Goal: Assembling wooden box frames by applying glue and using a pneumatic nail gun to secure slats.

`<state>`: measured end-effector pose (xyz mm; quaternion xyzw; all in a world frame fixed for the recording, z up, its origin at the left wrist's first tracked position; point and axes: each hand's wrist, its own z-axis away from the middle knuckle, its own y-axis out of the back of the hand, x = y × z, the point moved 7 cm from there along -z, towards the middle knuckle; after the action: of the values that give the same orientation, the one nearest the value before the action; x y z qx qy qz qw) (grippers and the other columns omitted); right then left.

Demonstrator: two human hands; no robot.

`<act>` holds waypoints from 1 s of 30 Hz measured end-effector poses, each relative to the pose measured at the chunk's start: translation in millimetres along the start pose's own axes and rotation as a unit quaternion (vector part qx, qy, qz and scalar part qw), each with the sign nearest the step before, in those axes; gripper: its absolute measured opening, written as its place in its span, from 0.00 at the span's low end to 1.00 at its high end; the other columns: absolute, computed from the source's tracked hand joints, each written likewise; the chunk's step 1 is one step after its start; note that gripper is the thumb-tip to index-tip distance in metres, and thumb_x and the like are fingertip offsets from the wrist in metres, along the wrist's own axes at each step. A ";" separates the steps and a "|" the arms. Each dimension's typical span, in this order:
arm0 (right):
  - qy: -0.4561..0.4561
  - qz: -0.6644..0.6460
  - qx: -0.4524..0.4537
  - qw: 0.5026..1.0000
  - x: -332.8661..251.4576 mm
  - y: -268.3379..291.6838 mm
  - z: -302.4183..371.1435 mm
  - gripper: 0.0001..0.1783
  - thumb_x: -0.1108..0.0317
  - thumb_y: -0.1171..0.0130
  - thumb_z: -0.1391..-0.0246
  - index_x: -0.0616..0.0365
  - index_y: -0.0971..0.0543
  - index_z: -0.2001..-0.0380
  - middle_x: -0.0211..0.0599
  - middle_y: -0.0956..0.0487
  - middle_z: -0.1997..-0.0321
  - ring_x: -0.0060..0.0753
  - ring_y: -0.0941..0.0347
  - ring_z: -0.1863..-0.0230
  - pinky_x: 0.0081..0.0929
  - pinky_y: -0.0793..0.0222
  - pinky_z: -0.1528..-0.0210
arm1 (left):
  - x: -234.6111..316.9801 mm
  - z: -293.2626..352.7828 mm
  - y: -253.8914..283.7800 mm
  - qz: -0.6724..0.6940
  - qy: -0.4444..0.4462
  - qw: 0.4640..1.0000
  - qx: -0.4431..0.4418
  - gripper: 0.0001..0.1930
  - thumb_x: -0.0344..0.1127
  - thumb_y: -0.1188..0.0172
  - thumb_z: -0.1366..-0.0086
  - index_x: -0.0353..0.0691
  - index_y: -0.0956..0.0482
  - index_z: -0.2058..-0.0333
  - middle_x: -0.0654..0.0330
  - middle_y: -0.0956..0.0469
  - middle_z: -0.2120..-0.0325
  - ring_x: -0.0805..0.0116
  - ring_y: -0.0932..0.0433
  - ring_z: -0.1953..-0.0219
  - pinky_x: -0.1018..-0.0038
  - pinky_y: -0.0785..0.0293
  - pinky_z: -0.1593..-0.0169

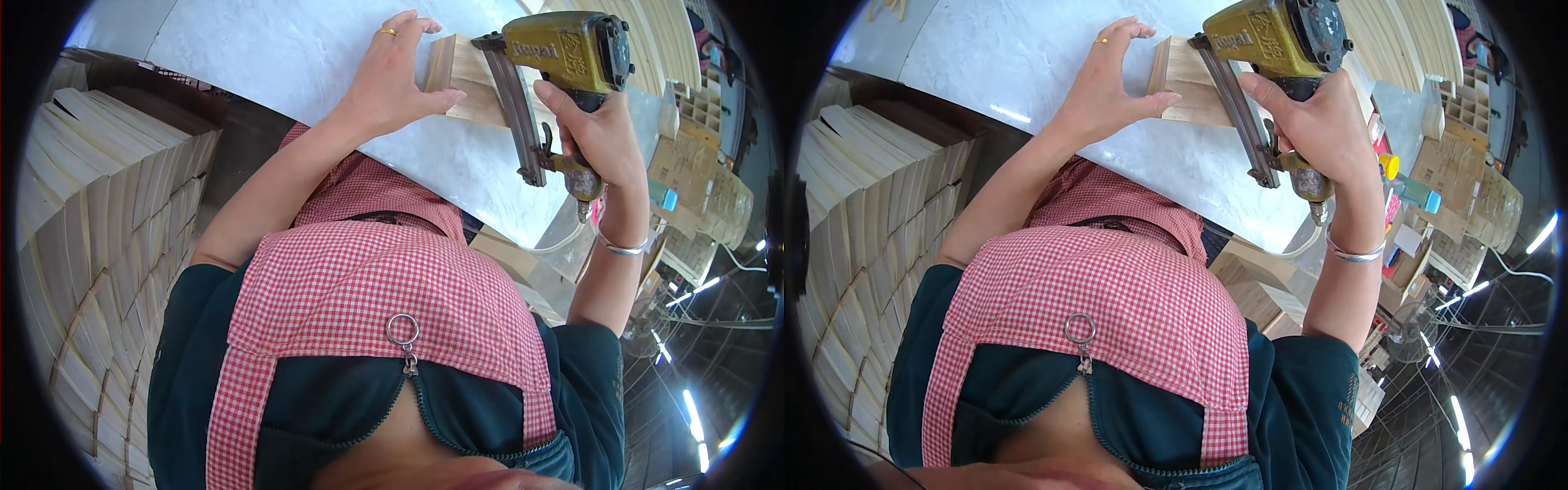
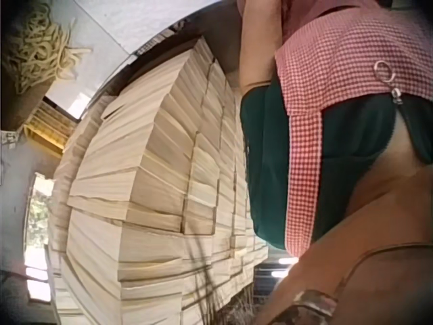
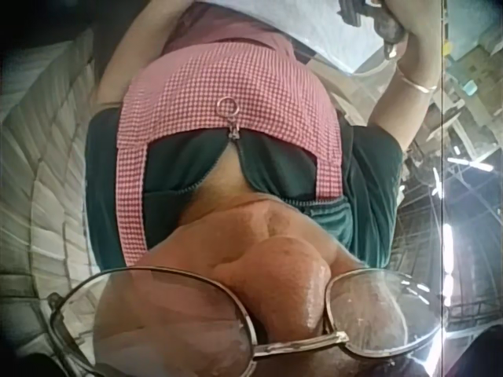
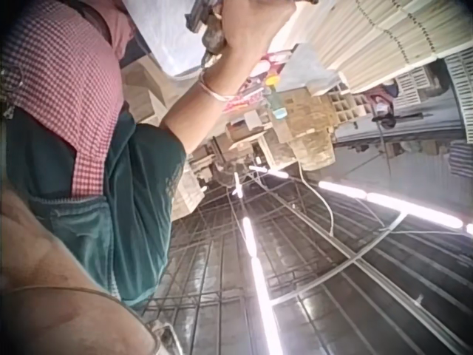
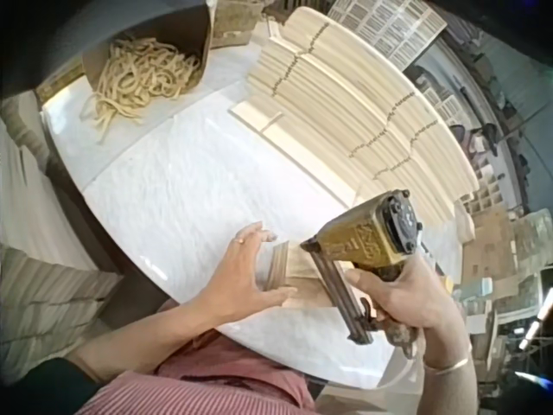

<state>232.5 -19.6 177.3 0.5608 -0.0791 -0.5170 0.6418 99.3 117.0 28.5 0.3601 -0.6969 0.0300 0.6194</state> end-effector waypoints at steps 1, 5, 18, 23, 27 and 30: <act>-0.003 -0.001 -0.006 1.000 1.3 0.2 -0.6 0.21 0.55 0.32 0.41 0.62 0.19 0.78 0.27 0.27 0.90 0.18 0.35 0.90 0.16 0.40 0.85 | 0.0 0.4 0.4 0.007 0.009 1.000 0.002 0.34 0.44 0.25 0.48 0.39 0.31 0.46 0.49 0.38 0.35 0.49 0.37 0.33 0.59 0.38 0.32; 0.001 -0.004 -0.010 1.000 3.2 3.2 -2.9 0.21 0.55 0.32 0.41 0.62 0.19 0.78 0.27 0.27 0.90 0.18 0.35 0.90 0.16 0.40 0.85 | -0.6 0.9 -0.7 0.004 0.022 1.000 -0.001 0.33 0.45 0.24 0.48 0.39 0.30 0.49 0.49 0.38 0.35 0.49 0.37 0.33 0.58 0.38 0.32; -0.130 -0.032 0.090 0.987 89.9 64.6 31.7 0.20 0.56 0.31 0.42 0.61 0.20 0.79 0.27 0.29 0.89 0.18 0.36 0.90 0.16 0.41 0.85 | 85.5 -37.7 -45.4 -0.181 -0.219 0.958 -0.034 0.29 0.46 0.21 0.55 0.42 0.26 0.58 0.49 0.29 0.40 0.52 0.31 0.39 0.58 0.37 0.35; -0.147 -0.014 0.089 0.985 103.8 64.7 32.8 0.20 0.57 0.32 0.41 0.62 0.21 0.79 0.27 0.29 0.89 0.18 0.36 0.90 0.17 0.41 0.86 | 91.4 -49.4 -98.1 -0.268 -0.229 0.930 -0.108 0.25 0.43 0.23 0.59 0.42 0.20 0.61 0.49 0.23 0.52 0.52 0.28 0.49 0.60 0.35 0.42; -0.102 -0.050 0.065 0.991 97.7 58.4 27.1 0.19 0.58 0.32 0.41 0.61 0.22 0.78 0.26 0.28 0.88 0.18 0.36 0.90 0.17 0.41 0.86 | 85.9 -55.1 -98.5 -0.252 -0.160 0.941 -0.160 0.26 0.44 0.22 0.61 0.44 0.22 0.63 0.52 0.25 0.46 0.56 0.29 0.48 0.63 0.35 0.42; -0.097 -0.055 0.065 0.992 94.9 56.0 22.6 0.18 0.58 0.32 0.41 0.61 0.22 0.77 0.26 0.28 0.88 0.17 0.36 0.90 0.17 0.42 0.86 | 85.6 -56.4 -99.3 -0.256 -0.157 0.939 -0.168 0.26 0.44 0.22 0.61 0.44 0.22 0.64 0.52 0.25 0.47 0.56 0.29 0.49 0.63 0.35 0.43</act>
<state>292.3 -114.7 184.9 0.5521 -0.1437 -0.5973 0.5636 202.6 31.4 77.2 0.4172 -0.6643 -0.3037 0.5407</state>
